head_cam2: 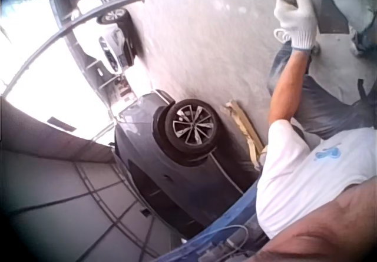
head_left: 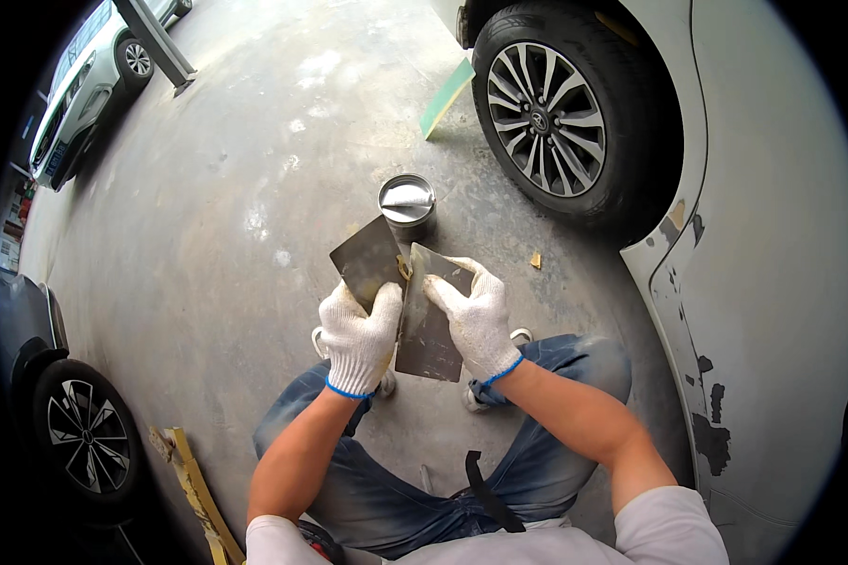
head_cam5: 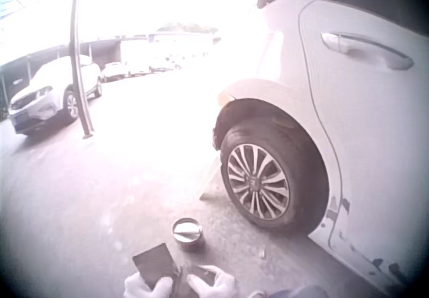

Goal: The person applies yellow body filler to a white car's rear bumper and side panel using a yellow plastic spreader and a metal putty knife. They smooth the filler over damaged areas, scrape excess material from the tools, and move between the bumper and the side panel to continue the repair.

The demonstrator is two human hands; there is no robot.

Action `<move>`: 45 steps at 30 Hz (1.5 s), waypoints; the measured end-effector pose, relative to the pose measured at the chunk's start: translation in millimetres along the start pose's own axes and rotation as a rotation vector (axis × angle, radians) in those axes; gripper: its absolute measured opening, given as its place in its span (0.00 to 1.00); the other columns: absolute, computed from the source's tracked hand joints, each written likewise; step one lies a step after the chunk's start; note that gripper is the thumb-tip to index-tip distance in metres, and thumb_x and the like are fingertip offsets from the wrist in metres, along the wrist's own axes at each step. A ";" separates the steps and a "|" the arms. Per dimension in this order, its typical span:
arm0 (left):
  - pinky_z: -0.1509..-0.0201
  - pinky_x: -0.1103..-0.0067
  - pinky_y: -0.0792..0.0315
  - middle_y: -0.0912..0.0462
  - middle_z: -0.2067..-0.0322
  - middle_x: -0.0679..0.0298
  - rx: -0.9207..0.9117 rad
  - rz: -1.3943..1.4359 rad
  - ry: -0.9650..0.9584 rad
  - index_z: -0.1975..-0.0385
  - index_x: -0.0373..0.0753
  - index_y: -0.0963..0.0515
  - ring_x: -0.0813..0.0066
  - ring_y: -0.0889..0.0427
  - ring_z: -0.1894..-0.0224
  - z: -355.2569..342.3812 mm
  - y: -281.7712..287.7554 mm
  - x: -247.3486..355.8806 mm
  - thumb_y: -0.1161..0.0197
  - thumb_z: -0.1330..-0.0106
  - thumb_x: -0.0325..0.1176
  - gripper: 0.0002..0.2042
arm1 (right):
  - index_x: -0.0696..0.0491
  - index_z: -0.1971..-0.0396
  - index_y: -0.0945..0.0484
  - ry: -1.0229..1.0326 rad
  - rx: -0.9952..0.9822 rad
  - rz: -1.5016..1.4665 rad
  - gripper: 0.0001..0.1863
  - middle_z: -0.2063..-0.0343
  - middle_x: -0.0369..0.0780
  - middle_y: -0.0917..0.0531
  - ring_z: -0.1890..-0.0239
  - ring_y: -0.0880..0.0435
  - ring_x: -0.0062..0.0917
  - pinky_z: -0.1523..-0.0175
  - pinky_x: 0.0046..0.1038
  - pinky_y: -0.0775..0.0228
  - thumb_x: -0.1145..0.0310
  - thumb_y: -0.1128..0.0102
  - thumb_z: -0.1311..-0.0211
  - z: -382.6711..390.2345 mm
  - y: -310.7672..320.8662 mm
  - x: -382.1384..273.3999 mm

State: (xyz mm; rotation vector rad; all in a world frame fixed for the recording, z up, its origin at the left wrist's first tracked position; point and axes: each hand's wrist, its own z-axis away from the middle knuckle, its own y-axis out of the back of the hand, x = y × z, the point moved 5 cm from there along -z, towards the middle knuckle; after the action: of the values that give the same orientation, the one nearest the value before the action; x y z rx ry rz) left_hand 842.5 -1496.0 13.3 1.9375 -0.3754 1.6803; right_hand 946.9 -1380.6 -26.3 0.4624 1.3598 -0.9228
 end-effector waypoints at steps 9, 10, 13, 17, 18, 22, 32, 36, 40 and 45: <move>0.69 0.75 0.25 0.16 0.76 0.54 -0.202 -0.264 -0.074 0.62 0.31 0.20 0.69 0.17 0.75 16.4 -7.0 -0.4 0.37 0.37 0.29 0.08 | 0.61 0.61 0.19 0.219 -0.030 0.271 0.09 0.67 0.46 0.13 0.63 0.12 0.28 0.59 0.28 0.22 0.74 0.39 0.40 15.5 -0.6 -15.0; 0.70 0.73 0.26 0.16 0.77 0.52 -0.244 -0.269 -0.068 0.61 0.33 0.20 0.63 0.15 0.76 16.3 -6.6 -2.1 0.37 0.37 0.29 0.09 | 0.61 0.61 0.19 0.243 -0.051 0.309 0.09 0.67 0.47 0.13 0.63 0.11 0.30 0.60 0.28 0.22 0.74 0.39 0.40 17.1 -0.8 -15.3; 0.71 0.71 0.27 0.17 0.78 0.50 -0.367 -0.256 -0.026 0.64 0.32 0.21 0.61 0.16 0.77 14.5 -5.9 -6.3 0.38 0.38 0.30 0.08 | 0.60 0.62 0.19 0.398 -0.094 0.407 0.08 0.68 0.48 0.15 0.66 0.12 0.38 0.61 0.32 0.21 0.76 0.38 0.42 23.3 -0.6 -23.9; 0.70 0.70 0.27 0.18 0.78 0.50 -0.488 -0.241 0.029 0.66 0.31 0.22 0.62 0.18 0.78 15.5 -2.6 -20.1 0.40 0.38 0.31 0.09 | 0.59 0.63 0.19 0.547 -0.154 0.491 0.09 0.69 0.47 0.16 0.69 0.14 0.42 0.64 0.33 0.22 0.77 0.37 0.45 29.1 -7.6 -30.1; 0.70 0.70 0.27 0.18 0.78 0.50 -0.520 -0.224 0.058 0.66 0.30 0.22 0.62 0.19 0.78 16.4 -2.4 -22.7 0.40 0.38 0.31 0.09 | 0.60 0.62 0.19 0.616 -0.175 0.537 0.10 0.70 0.47 0.16 0.70 0.14 0.39 0.65 0.32 0.22 0.77 0.36 0.45 30.0 -9.3 -31.7; 0.69 0.70 0.27 0.17 0.78 0.51 -0.653 -0.242 0.185 0.64 0.28 0.22 0.71 0.21 0.77 17.7 0.2 -31.9 0.39 0.39 0.33 0.12 | 0.60 0.61 0.18 0.780 -0.297 0.648 0.11 0.73 0.46 0.16 0.74 0.14 0.37 0.68 0.30 0.23 0.78 0.35 0.46 31.9 -16.5 -37.6; 0.53 0.76 0.26 0.15 0.61 0.59 -0.713 0.056 0.458 0.51 0.27 0.22 0.76 0.20 0.61 11.1 2.8 -32.4 0.33 0.38 0.36 0.20 | 0.58 0.48 0.20 0.176 -0.542 0.428 0.19 0.55 0.44 0.14 0.54 0.14 0.26 0.50 0.28 0.21 0.70 0.38 0.39 -17.9 4.4 -32.1; 0.50 0.78 0.26 0.18 0.55 0.60 -0.608 0.386 0.416 0.41 0.30 0.27 0.76 0.20 0.55 -0.6 17.9 -15.6 0.31 0.40 0.30 0.27 | 0.60 0.48 0.22 -0.090 -0.307 0.115 0.19 0.62 0.41 0.13 0.59 0.15 0.24 0.50 0.26 0.23 0.69 0.37 0.38 -28.4 20.4 -31.1; 0.51 0.80 0.26 0.18 0.56 0.61 -0.460 0.423 0.532 0.37 0.34 0.30 0.77 0.21 0.57 7.4 11.5 -30.0 0.33 0.42 0.22 0.30 | 0.59 0.48 0.23 0.172 -0.244 0.336 0.22 0.57 0.45 0.15 0.52 0.17 0.26 0.46 0.29 0.27 0.66 0.34 0.40 -25.0 12.0 -13.2; 0.57 0.79 0.23 0.18 0.61 0.63 -0.381 0.497 0.661 0.41 0.35 0.26 0.74 0.18 0.62 26.9 4.0 -32.7 0.36 0.44 0.16 0.27 | 0.60 0.50 0.22 -0.123 -0.171 0.230 0.19 0.62 0.44 0.14 0.58 0.16 0.26 0.52 0.28 0.25 0.69 0.38 0.40 -29.9 10.6 -11.1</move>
State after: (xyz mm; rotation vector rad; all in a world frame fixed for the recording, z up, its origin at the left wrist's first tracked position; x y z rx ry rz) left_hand 856.5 -1518.9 -19.7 0.9789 -0.8784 2.2349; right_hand 937.2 -1348.5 -23.8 0.4141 1.2322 -0.6300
